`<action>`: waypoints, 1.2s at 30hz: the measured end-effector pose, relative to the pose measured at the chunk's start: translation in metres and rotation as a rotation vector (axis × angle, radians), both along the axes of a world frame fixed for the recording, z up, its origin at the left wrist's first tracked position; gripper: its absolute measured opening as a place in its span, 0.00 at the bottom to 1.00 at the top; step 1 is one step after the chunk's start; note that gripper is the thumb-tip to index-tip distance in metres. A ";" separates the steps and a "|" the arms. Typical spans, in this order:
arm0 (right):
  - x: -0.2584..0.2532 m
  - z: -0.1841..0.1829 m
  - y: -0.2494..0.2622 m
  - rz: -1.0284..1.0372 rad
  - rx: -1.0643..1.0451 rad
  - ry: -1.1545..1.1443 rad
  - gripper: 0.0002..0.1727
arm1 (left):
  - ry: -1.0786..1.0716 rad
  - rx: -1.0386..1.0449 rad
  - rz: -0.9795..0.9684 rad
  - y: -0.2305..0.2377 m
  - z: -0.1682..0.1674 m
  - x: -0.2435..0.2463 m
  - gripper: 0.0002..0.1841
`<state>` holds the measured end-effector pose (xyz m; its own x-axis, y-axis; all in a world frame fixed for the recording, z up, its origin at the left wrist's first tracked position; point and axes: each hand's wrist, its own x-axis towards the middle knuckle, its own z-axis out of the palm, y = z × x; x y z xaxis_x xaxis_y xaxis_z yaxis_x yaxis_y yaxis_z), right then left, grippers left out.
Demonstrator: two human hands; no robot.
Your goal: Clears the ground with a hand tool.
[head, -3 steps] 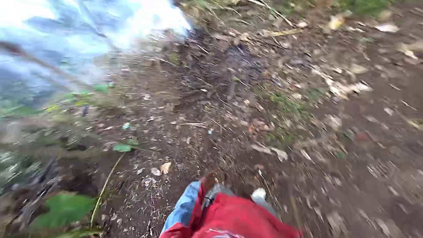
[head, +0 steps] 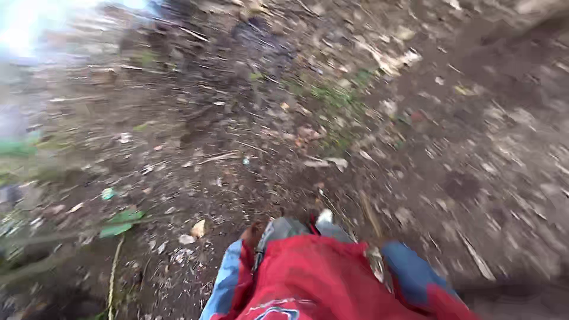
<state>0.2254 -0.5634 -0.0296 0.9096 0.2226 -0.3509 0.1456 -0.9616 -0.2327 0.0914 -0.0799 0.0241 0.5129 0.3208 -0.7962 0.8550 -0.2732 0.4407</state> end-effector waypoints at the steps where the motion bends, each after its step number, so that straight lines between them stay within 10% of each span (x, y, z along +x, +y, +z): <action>1: 0.036 0.003 -0.001 -0.206 -0.078 0.382 0.40 | 0.000 -0.016 0.024 -0.002 -0.006 0.000 0.30; 3: 0.100 0.007 0.003 -0.551 -0.028 0.664 0.42 | 0.048 -0.002 0.025 0.001 -0.016 -0.004 0.30; 8: 0.152 -0.003 0.033 -0.906 0.223 0.552 0.44 | 0.232 -0.002 0.035 0.022 -0.025 0.005 0.27; 20: 0.134 -0.009 0.103 -1.359 0.455 0.444 0.49 | 0.211 -0.014 -0.472 0.054 -0.069 0.200 0.37; 30: 0.162 -0.049 0.001 -1.378 0.445 0.489 0.44 | 0.326 0.008 -0.621 -0.071 -0.121 0.205 0.51; 36: 0.188 -0.015 -0.101 -0.991 0.425 0.605 0.40 | 0.454 0.083 -0.652 -0.209 -0.081 0.218 0.48</action>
<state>0.4131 -0.6644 -0.0445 0.4673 -0.2707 -0.8416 -0.8419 -0.4269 -0.3301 0.3096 -0.2887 -0.0570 0.2494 0.1354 -0.9589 0.6028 -0.7967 0.0443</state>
